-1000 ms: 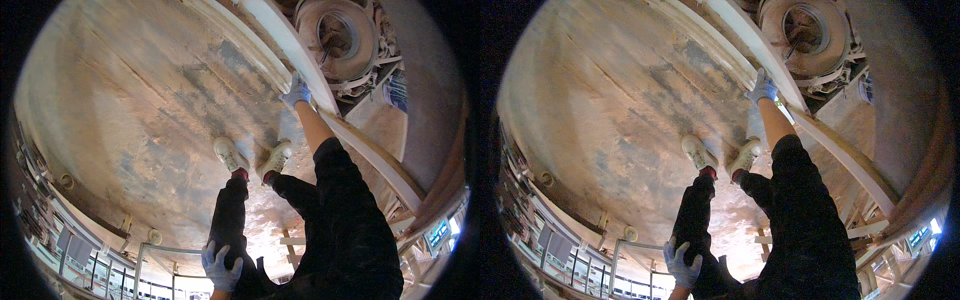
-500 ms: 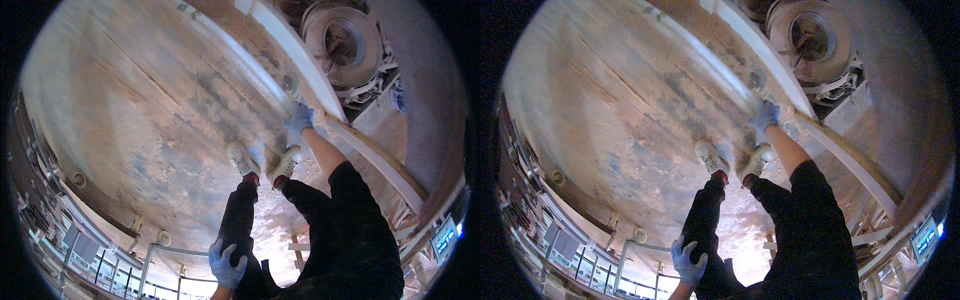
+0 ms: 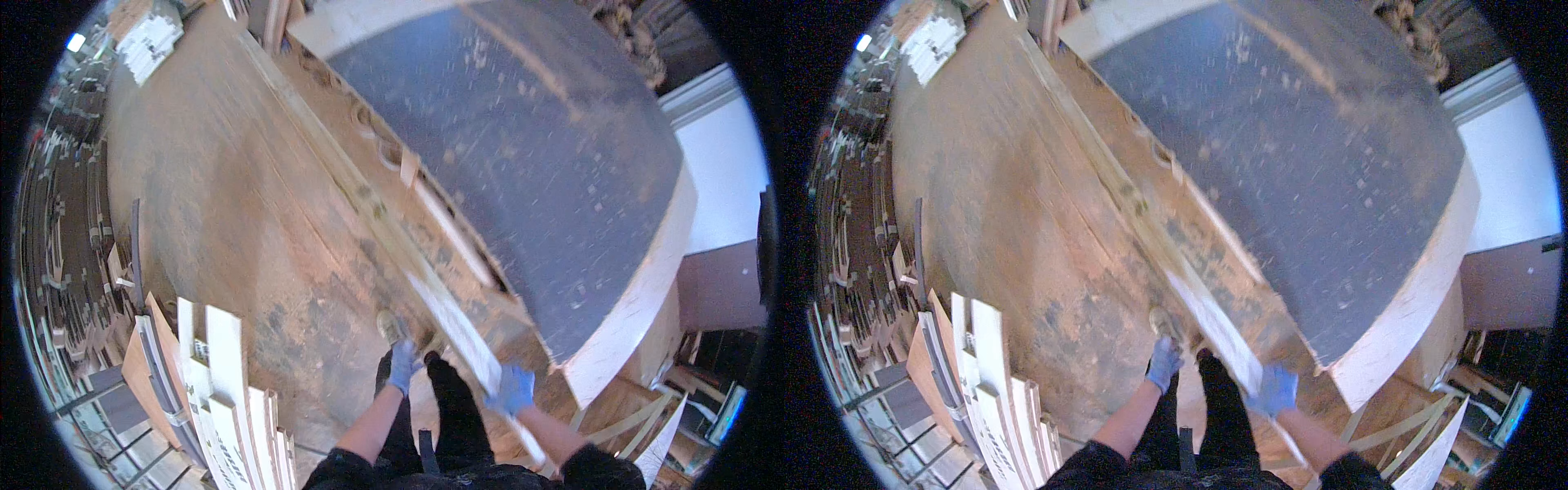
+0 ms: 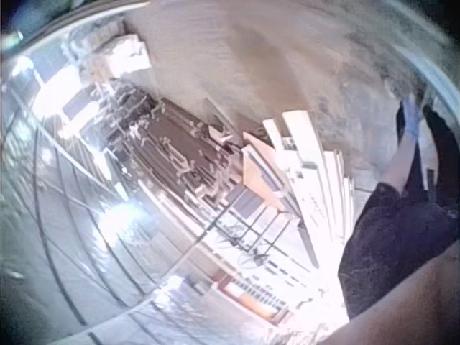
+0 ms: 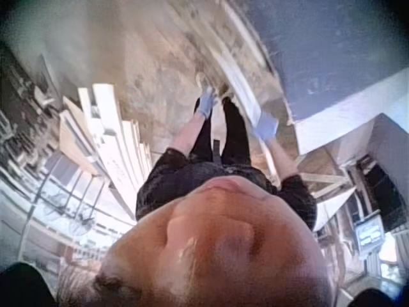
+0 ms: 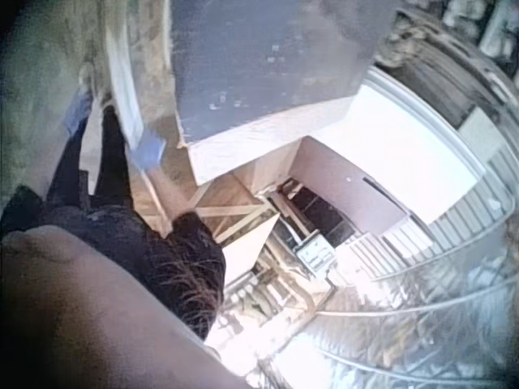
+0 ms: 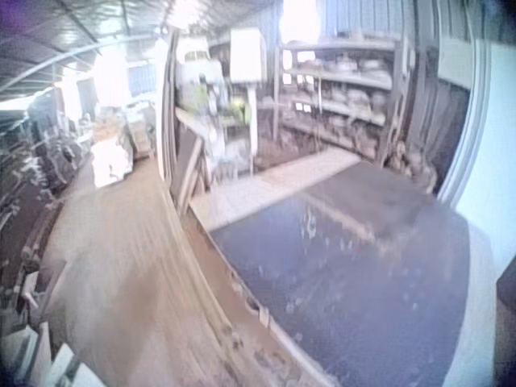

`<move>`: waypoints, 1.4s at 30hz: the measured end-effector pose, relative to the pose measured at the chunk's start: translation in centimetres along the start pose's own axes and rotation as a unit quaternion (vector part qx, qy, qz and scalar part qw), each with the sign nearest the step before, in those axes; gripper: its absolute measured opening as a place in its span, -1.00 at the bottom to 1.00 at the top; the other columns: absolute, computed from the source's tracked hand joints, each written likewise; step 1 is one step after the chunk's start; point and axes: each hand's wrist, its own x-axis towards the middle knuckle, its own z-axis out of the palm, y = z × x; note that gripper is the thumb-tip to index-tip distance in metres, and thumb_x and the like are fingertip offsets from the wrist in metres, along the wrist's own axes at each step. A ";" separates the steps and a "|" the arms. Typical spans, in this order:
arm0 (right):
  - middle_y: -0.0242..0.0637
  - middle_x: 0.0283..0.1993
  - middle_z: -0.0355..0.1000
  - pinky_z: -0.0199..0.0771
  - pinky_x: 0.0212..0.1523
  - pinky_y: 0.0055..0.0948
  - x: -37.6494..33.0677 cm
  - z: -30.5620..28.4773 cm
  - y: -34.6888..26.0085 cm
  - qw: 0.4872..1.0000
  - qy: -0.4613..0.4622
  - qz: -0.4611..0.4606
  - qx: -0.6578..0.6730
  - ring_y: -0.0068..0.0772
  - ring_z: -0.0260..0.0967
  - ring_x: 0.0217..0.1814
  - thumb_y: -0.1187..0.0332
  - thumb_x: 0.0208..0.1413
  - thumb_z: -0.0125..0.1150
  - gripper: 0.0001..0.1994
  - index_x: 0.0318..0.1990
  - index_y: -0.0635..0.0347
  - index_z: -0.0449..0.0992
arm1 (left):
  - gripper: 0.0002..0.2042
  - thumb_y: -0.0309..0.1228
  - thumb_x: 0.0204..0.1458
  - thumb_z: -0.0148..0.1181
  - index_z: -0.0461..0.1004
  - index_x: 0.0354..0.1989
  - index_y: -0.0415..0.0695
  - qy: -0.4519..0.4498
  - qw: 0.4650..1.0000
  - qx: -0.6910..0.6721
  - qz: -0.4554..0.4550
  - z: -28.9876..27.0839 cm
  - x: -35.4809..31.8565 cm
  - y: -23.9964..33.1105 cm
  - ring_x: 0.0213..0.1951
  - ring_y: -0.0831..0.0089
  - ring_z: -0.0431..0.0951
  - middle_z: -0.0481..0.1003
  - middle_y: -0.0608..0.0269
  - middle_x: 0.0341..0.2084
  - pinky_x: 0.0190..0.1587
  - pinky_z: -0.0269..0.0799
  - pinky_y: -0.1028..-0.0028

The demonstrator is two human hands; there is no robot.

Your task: The person repeatedly picks up long white planks from the floor and stacks them on a workbench in a workshop. After stacking several planks, the person walks to a machine and adjusts a component on it.

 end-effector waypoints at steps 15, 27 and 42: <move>-0.21 0.03 0.36 0.29 0.08 -0.27 -34.6 -9.9 15.9 0.945 -0.066 0.195 0.256 -0.32 0.32 0.06 0.07 0.09 0.09 -0.49 0.13 0.17 0.32 | -0.31 0.15 0.07 0.02 0.24 0.21 -0.15 -0.182 0.963 -0.176 0.096 14.7 -2.3 24.5 0.04 0.14 0.41 0.40 0.07 0.05 0.15 0.32 0.17; -0.18 0.16 0.32 0.25 0.12 -0.32 -3.4 -19.9 -8.1 0.867 -0.205 -0.001 0.455 -0.31 0.25 0.15 -0.23 0.02 0.16 -0.25 0.20 0.19 0.32 | -0.39 0.18 0.04 0.02 0.39 0.05 -0.10 -0.335 0.898 0.032 -0.284 14.7 -24.7 6.0 -0.09 0.20 0.46 0.46 0.08 -0.10 0.01 0.38 0.15; -0.21 -0.03 0.48 0.42 -0.07 -0.39 -9.9 -17.6 8.5 0.899 -0.141 -0.145 0.388 -0.39 0.41 -0.08 0.00 0.02 0.29 -0.41 0.06 0.30 0.45 | -0.34 0.27 0.10 -0.20 0.43 0.02 -0.06 -0.211 0.956 -0.173 -0.105 21.9 -17.1 15.0 -0.04 0.14 0.48 0.50 0.10 -0.08 0.12 0.31 0.07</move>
